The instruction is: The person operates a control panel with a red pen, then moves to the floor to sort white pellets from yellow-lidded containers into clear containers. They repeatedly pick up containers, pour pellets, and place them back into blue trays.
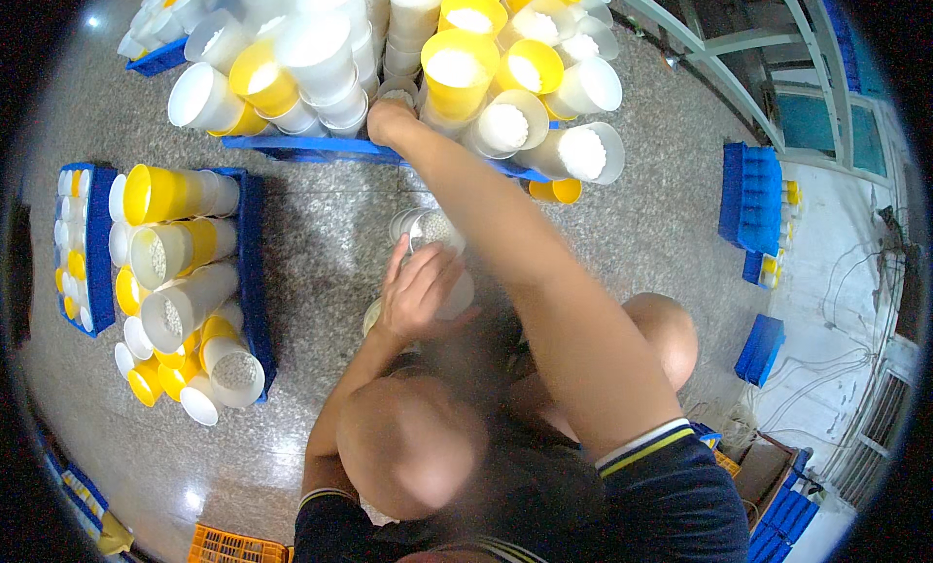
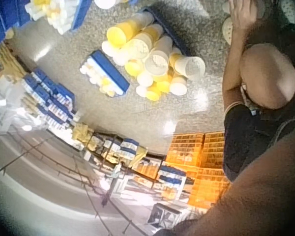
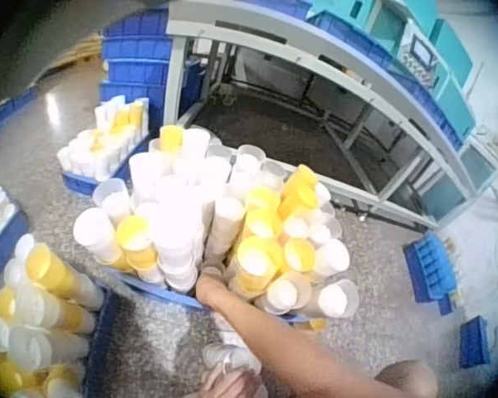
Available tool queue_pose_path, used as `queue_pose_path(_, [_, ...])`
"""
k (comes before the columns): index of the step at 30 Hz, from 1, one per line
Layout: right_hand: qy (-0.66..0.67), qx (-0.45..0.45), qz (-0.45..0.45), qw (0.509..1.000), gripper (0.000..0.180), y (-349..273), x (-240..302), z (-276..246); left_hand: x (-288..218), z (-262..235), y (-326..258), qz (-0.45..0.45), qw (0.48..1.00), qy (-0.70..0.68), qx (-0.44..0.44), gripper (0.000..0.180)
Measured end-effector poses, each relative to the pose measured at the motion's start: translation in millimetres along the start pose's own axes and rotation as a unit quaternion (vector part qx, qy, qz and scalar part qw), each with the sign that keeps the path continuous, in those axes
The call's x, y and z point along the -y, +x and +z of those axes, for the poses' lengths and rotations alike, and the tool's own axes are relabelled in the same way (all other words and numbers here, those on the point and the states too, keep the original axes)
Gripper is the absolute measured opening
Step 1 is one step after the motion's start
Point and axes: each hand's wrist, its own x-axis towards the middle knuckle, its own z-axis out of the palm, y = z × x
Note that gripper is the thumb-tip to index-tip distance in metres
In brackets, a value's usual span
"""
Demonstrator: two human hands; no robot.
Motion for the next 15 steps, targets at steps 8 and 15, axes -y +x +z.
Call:
queue_pose_path(8, [0.057, -0.037, 0.064, 0.996, 0.035, 7.2, -1.0, 8.4, -0.4, -5.6, 5.0, 0.002, 1.000, -0.016, -0.010, 0.062])
queue_pose_path(15, [0.060, -0.124, -0.007, 0.990, 0.023, -17.9, -0.8, -8.4, 1.4, -1.7, -0.8, -0.006, 1.000, -0.008, 0.013, 0.060])
